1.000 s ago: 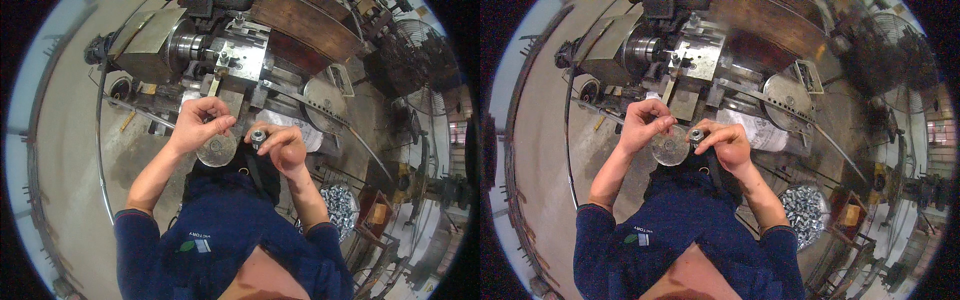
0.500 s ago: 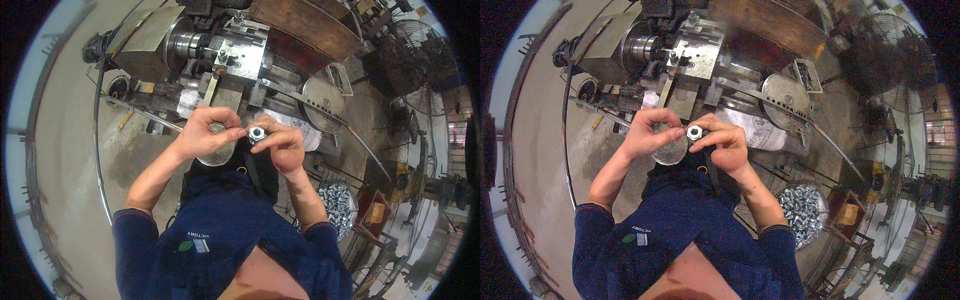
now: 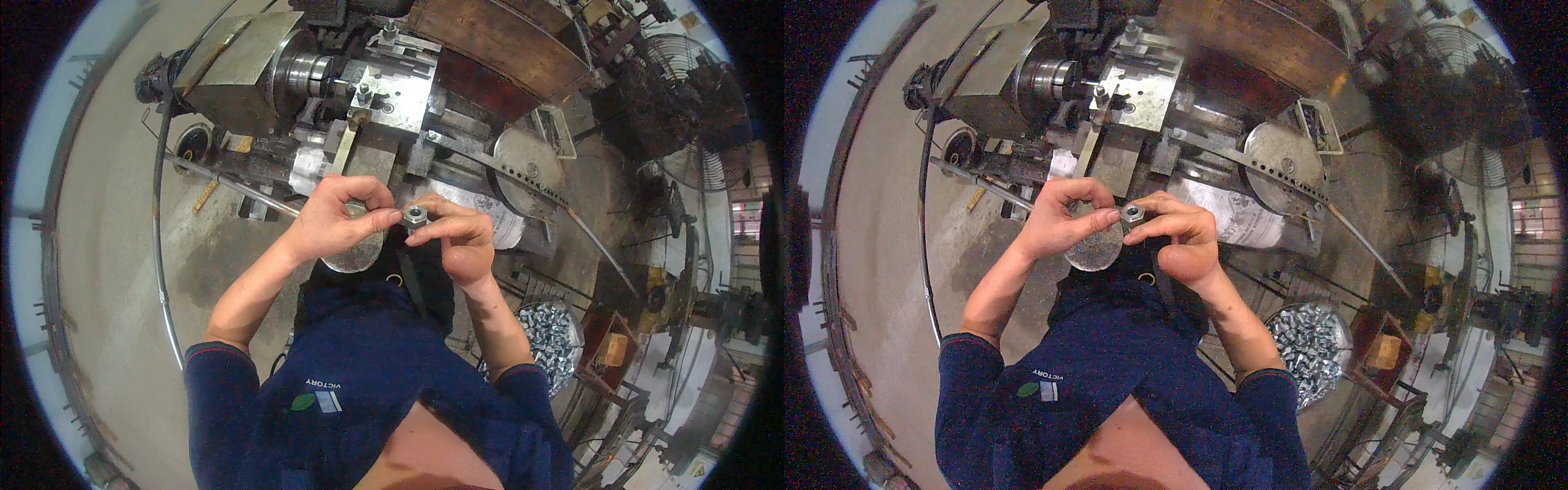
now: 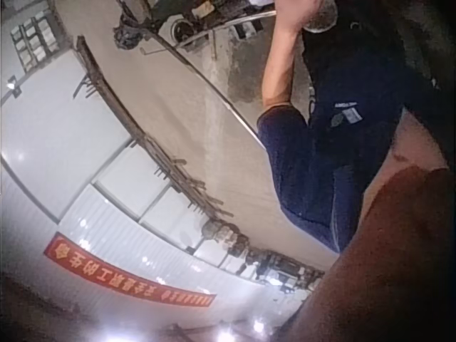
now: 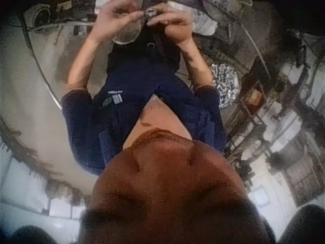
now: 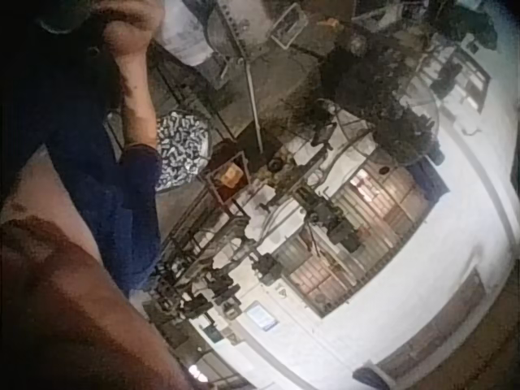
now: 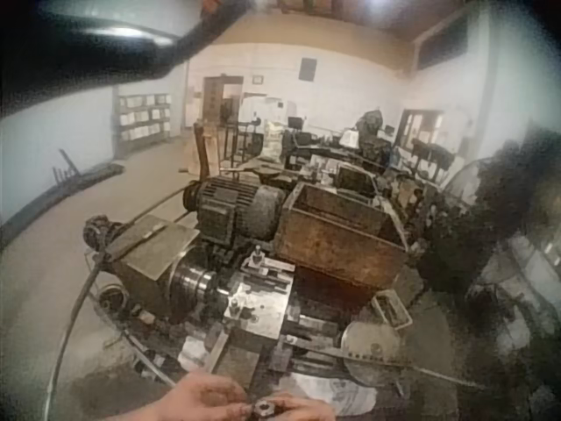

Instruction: The person operates a manual metalworking machine, likely a lathe, by turning a crank and adjusting components. They repeatedly insert small metal parts into the machine, manipulate the controls, and remove finished pieces.

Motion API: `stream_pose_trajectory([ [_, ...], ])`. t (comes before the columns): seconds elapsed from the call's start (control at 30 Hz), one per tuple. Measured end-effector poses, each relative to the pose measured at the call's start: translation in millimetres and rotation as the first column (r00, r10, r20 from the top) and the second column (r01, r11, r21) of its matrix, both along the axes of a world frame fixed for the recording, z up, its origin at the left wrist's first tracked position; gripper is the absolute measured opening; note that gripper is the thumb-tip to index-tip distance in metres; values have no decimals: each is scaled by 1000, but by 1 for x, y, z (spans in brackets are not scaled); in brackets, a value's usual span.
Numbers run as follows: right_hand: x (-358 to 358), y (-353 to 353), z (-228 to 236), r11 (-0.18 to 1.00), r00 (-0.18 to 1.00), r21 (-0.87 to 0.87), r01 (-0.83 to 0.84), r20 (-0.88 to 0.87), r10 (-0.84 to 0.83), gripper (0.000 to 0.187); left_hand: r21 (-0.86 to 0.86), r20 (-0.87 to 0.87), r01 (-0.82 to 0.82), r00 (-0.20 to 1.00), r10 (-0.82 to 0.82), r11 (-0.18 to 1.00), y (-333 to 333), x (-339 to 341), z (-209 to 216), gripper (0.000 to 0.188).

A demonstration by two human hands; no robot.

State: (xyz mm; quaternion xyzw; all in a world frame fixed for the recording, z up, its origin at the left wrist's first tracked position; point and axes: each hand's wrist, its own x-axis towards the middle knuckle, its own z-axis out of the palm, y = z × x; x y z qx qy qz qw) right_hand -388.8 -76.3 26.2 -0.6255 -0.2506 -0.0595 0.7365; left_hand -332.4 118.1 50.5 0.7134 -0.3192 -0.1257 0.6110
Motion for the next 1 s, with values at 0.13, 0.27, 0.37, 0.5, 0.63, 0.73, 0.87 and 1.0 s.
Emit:
stream_pose_trajectory([
  [0.13,1,-1,0,1000,1000,-29,12,-13,-12,52,-8,-35,4,999,-4,1000,0,0,0,14],
  [0.27,4,-2,0,987,995,-146,62,84,-50,47,-99,-281,17,959,-44,995,2,1,-7,18],
  [0.37,9,1,6,947,964,-268,179,241,-114,38,-287,-499,81,838,-221,955,-1,-5,-19,27],
  [0.5,12,10,2,934,957,-281,223,246,-154,36,-623,-641,49,539,-546,780,-13,-19,-25,37],
  [0.63,12,13,7,937,962,-278,212,228,-150,39,-660,-625,-16,566,-538,751,-16,-15,-29,35],
  [0.73,11,15,18,836,909,-424,349,369,-192,40,-424,-520,-14,822,-231,905,-10,-9,-23,29],
  [0.87,7,22,26,704,902,-598,384,407,-146,40,-7,-186,-122,975,118,993,2,-3,-6,29],
  [1.0,11,31,36,666,873,-619,416,477,-101,35,73,-157,-156,973,166,985,11,2,-3,32],
])
